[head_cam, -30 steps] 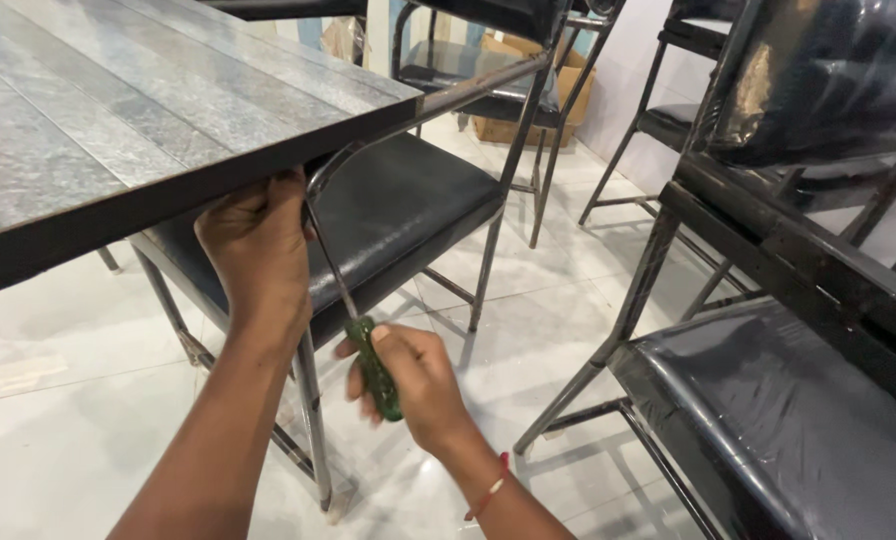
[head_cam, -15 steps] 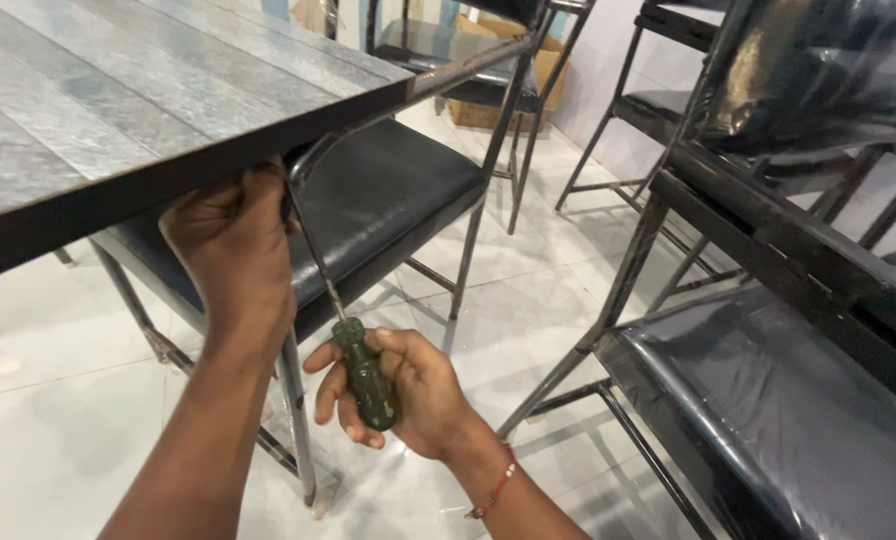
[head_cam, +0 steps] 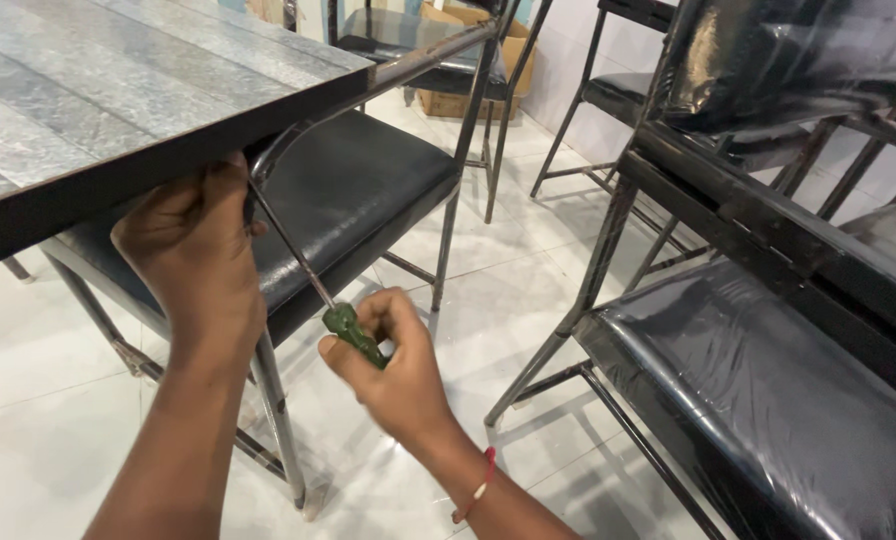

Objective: The person uses a green-handled screwdriver to attach a grey tabletop to a black chair frame. They align the tabletop, insert screws, and tighten them to secure the connection. The person repeats this process on multiple chairs in a room with tiled flooring and striped walls.

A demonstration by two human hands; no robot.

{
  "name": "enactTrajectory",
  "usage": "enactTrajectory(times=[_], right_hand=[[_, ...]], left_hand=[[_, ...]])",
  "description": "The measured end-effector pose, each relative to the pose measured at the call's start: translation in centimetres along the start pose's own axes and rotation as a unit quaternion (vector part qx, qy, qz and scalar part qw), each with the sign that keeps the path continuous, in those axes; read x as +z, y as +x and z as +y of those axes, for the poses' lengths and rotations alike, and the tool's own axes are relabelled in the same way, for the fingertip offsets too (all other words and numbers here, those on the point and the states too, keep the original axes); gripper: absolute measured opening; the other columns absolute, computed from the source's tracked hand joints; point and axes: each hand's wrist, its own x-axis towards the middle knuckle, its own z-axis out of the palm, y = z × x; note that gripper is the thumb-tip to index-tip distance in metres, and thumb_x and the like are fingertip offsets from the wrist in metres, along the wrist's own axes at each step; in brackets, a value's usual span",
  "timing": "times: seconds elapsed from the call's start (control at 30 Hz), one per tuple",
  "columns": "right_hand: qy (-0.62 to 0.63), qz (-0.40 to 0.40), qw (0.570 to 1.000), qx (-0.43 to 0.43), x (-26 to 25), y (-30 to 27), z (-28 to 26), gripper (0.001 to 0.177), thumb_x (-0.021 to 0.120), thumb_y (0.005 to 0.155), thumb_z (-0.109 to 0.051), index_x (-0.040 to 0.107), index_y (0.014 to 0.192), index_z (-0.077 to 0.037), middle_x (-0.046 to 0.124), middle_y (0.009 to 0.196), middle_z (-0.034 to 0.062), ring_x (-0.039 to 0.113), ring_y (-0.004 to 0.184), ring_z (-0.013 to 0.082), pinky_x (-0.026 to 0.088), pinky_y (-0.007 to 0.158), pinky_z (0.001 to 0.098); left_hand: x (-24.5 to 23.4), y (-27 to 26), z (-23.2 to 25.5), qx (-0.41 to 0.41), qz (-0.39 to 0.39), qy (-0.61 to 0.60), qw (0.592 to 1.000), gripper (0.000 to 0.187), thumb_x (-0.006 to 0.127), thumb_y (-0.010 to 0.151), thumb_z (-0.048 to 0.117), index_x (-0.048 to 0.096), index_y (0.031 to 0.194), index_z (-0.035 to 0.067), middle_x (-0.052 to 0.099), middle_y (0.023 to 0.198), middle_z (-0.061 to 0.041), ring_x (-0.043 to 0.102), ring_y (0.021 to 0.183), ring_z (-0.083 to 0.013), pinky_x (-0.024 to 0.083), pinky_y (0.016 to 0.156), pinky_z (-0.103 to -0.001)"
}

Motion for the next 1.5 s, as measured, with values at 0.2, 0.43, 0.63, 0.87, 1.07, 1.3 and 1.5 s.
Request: enactTrajectory(times=[0.2, 0.43, 0.63, 0.87, 1.07, 1.3, 1.5], right_hand=[[0.492, -0.225, 0.749, 0.382, -1.7, 0.6, -1.0, 0.051, 0.039, 0.102, -0.04, 0.059, 0.118, 0.004, 0.069, 0.088, 0.0151, 0.062, 0.066, 0.0144, 0.043, 0.043, 0.0221], [0.048, -0.027, 0.987, 0.152, 0.4, -0.4, -1.0, 0.025, 0.066, 0.099, -0.011, 0.057, 0.116, 0.005, 0.062, 0.088, 0.0092, 0.055, 0.071, 0.0105, 0.048, 0.055, 0.0246], [0.025, -0.019, 0.99, 0.138, -0.3, -0.3, -1.8, 0.03, 0.059, 0.103, -0.024, 0.052, 0.115, 0.003, 0.064, 0.086, 0.0131, 0.057, 0.066, 0.0134, 0.047, 0.053, 0.0239], [0.419, -0.173, 0.814, 0.364, -2.1, 0.0, -2.1, 0.044, 0.034, 0.109, -0.032, 0.059, 0.114, 0.004, 0.064, 0.08, 0.0143, 0.056, 0.052, 0.0139, 0.039, 0.04, 0.0247], [0.249, -0.094, 0.915, 0.304, -1.6, -0.3, -2.6, 0.031, 0.044, 0.111, -0.024, 0.063, 0.109, 0.001, 0.059, 0.073, 0.0054, 0.047, 0.049, 0.0081, 0.035, 0.039, 0.0224], [-0.325, 0.101, 0.932, -0.121, -0.7, -1.5, -4.7, 0.016, 0.07, 0.099, -0.011, 0.06, 0.111, -0.005, 0.065, 0.088, 0.0081, 0.066, 0.072, 0.0237, 0.053, 0.062, 0.0367], [-0.351, 0.094, 0.927, -0.091, -0.8, -1.6, -6.3, 0.024, 0.068, 0.099, -0.012, 0.053, 0.116, -0.003, 0.063, 0.098, 0.0128, 0.068, 0.082, 0.0275, 0.055, 0.071, 0.0369]], left_hand=[[-0.3, 0.0, -0.5, 0.053, -0.029, 0.025, 0.998, 0.018, 0.073, 0.107, 0.002, 0.078, 0.089, 0.001, 0.067, 0.073, 0.001, 0.052, 0.06, -0.0016, 0.043, 0.062, -0.021], [-0.3, -0.1, -0.3, 0.023, -0.008, 0.017, 1.0, 0.02, 0.075, 0.108, 0.004, 0.077, 0.088, 0.005, 0.068, 0.076, 0.002, 0.058, 0.062, -0.0032, 0.052, 0.057, -0.023], [0.3, -0.3, 0.7, 0.012, -0.005, 0.04, 0.999, 0.016, 0.077, 0.106, 0.006, 0.077, 0.09, 0.005, 0.068, 0.077, 0.001, 0.058, 0.064, -0.0028, 0.054, 0.058, -0.023], [0.4, -0.2, 1.3, -0.031, 0.006, 0.009, 0.999, 0.009, 0.076, 0.098, 0.003, 0.078, 0.09, 0.006, 0.074, 0.078, -0.001, 0.067, 0.061, -0.0055, 0.056, 0.056, -0.022], [0.6, -0.3, 1.6, -0.004, -0.02, 0.038, 0.999, 0.013, 0.073, 0.105, 0.005, 0.075, 0.091, 0.005, 0.073, 0.078, -0.004, 0.067, 0.06, -0.0067, 0.055, 0.057, -0.022], [-0.2, -0.4, 0.1, -0.009, -0.032, 0.032, 0.999, 0.013, 0.069, 0.111, 0.005, 0.074, 0.099, 0.006, 0.072, 0.085, -0.004, 0.065, 0.065, -0.0088, 0.054, 0.06, -0.023], [-0.7, 0.8, -1.8, -0.089, -0.051, 0.002, 0.995, 0.011, 0.065, 0.112, 0.021, 0.072, 0.115, 0.014, 0.077, 0.106, 0.003, 0.075, 0.089, -0.0047, 0.055, 0.065, -0.019]])
